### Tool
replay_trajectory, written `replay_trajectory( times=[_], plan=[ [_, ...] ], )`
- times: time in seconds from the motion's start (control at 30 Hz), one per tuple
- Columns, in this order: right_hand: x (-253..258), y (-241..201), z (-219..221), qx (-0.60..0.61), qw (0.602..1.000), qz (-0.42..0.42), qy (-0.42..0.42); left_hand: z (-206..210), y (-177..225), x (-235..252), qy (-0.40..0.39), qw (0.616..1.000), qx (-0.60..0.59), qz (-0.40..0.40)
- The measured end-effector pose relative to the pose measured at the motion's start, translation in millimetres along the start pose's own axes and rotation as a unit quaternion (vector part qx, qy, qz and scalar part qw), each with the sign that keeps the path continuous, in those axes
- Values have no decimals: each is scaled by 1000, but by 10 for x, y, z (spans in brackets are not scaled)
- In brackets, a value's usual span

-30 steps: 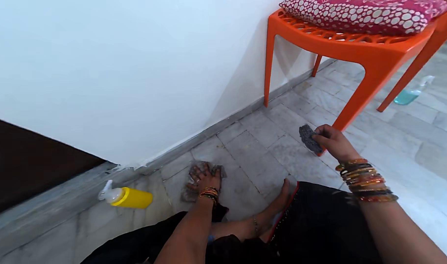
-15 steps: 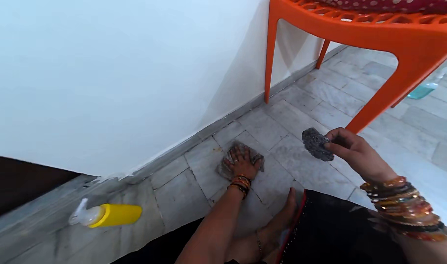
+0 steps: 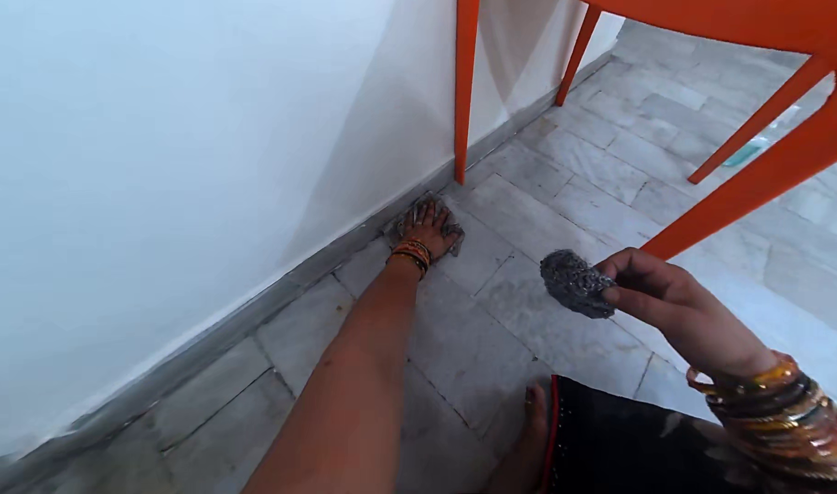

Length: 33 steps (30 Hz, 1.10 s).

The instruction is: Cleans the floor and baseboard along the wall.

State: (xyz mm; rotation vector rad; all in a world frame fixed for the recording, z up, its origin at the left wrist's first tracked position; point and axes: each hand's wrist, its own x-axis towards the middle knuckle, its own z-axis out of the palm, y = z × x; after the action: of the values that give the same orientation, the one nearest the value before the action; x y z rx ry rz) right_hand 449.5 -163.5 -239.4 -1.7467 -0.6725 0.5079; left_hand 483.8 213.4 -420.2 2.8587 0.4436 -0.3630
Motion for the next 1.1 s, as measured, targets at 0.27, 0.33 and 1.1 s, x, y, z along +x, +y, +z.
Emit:
replay_trajectory(
  times=[0.27,0.33,1.1],
  plan=[
    [120,149,-107,83,983,-5,166,28,982,388,-4,999,-38,36],
    [156,168,-127,113,970,-20,214,199,1317,264,4,997,-40,65],
    [-77,260,-245,-92,968,87,218,731,-163,-2605,86,977,-40,-193]
  ],
)
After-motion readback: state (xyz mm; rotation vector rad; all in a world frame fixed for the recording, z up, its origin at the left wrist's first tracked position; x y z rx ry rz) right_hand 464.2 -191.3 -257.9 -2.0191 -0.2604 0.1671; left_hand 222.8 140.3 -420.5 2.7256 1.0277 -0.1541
